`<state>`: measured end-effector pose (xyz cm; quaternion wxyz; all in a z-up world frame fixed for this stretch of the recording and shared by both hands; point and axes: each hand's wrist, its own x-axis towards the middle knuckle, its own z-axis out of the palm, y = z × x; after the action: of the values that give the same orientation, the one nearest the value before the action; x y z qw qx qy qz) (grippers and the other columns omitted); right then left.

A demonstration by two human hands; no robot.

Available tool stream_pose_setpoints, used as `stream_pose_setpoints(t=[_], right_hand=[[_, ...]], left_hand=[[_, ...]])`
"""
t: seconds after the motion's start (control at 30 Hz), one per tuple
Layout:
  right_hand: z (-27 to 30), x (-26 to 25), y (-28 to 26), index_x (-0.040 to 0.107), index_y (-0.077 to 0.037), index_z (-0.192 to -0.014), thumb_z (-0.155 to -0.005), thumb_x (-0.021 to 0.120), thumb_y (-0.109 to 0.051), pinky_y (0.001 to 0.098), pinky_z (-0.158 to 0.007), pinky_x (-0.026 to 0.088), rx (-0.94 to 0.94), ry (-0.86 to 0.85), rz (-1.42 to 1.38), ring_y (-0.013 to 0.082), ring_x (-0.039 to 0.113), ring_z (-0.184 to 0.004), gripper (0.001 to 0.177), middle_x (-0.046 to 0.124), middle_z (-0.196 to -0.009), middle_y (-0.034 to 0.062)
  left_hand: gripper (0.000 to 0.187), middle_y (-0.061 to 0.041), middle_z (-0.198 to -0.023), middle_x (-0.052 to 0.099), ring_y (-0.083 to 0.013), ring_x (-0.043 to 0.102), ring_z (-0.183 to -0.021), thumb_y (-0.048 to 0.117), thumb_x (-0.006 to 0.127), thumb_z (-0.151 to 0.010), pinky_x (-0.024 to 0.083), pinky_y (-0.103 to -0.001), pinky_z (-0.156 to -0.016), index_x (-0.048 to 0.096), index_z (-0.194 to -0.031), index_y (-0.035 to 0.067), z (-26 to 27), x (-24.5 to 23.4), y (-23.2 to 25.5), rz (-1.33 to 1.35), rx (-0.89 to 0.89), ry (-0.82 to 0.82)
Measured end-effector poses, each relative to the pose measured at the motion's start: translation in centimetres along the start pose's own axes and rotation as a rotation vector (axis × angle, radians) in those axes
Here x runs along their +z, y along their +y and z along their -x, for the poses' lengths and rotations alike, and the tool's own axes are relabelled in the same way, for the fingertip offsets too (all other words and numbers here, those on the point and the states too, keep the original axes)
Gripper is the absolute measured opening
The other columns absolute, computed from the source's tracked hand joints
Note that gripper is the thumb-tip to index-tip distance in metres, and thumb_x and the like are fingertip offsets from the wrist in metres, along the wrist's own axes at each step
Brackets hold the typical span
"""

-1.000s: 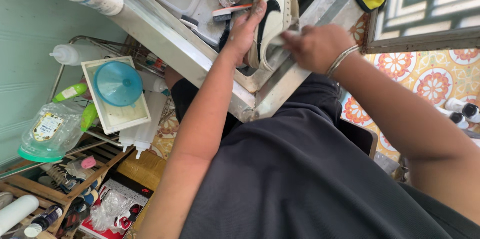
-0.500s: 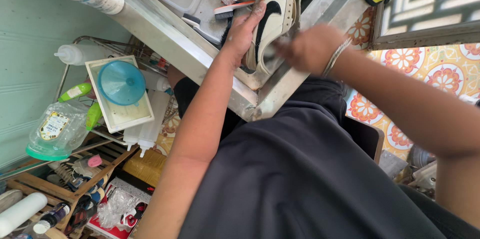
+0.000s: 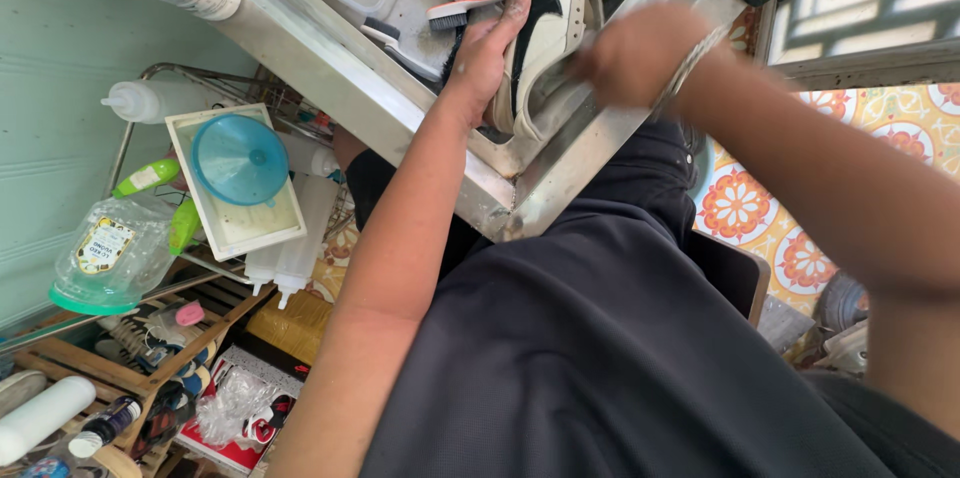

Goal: The person scrubs a white sneaker with an orange brush and a white cloth at a sink. They focus on the sole, sides, and toe area, then rinse the shoe under running water and wipe it with a yellow cloth.

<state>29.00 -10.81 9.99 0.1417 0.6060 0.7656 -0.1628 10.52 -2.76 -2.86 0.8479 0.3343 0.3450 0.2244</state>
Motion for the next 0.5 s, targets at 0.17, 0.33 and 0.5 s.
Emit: stream_pose_setpoints(t=[0.17,0.33,0.5], right_hand=[[0.7,-0.1,-0.4,0.076,-0.038,-0.117,-0.102,0.057,-0.040,0.0419,-0.054,0.053,-0.093,-0.025,0.088,0.0285,0.070,-0.063,0.025,0.071,-0.071,0.0051],[1.4,-0.1,-1.8,0.074,-0.041,-0.123,-0.096,0.059,-0.040,0.0440,-0.052,0.053,0.027,-0.117,0.053,0.0309,0.069,-0.061,0.030,0.070,-0.069,0.0095],[1.5,-0.8,1.4,0.076,-0.039,-0.116,-0.091,0.061,-0.037,0.0459,-0.054,0.054,-0.064,-0.073,0.032,0.0311,0.070,-0.063,0.030,0.071,-0.073,0.0083]], left_hand=[[0.054,-0.009,-0.101,0.078,-0.0125,0.072,-0.086,0.048,0.064,-0.096,0.057,-0.027,-0.077,0.074,-0.110,-0.003,0.5,0.1,0.1,-0.011,0.018,-0.013],[0.053,-0.007,-0.096,0.077,-0.0115,0.069,-0.081,0.048,0.063,-0.098,0.056,-0.027,-0.072,0.075,-0.106,-0.004,0.0,0.2,0.3,-0.041,0.021,-0.011],[0.047,-0.004,-0.097,0.075,-0.0086,0.067,-0.084,0.044,0.063,-0.101,0.054,-0.025,-0.075,0.074,-0.109,-0.001,0.7,0.1,-0.1,-0.030,0.128,-0.060]])
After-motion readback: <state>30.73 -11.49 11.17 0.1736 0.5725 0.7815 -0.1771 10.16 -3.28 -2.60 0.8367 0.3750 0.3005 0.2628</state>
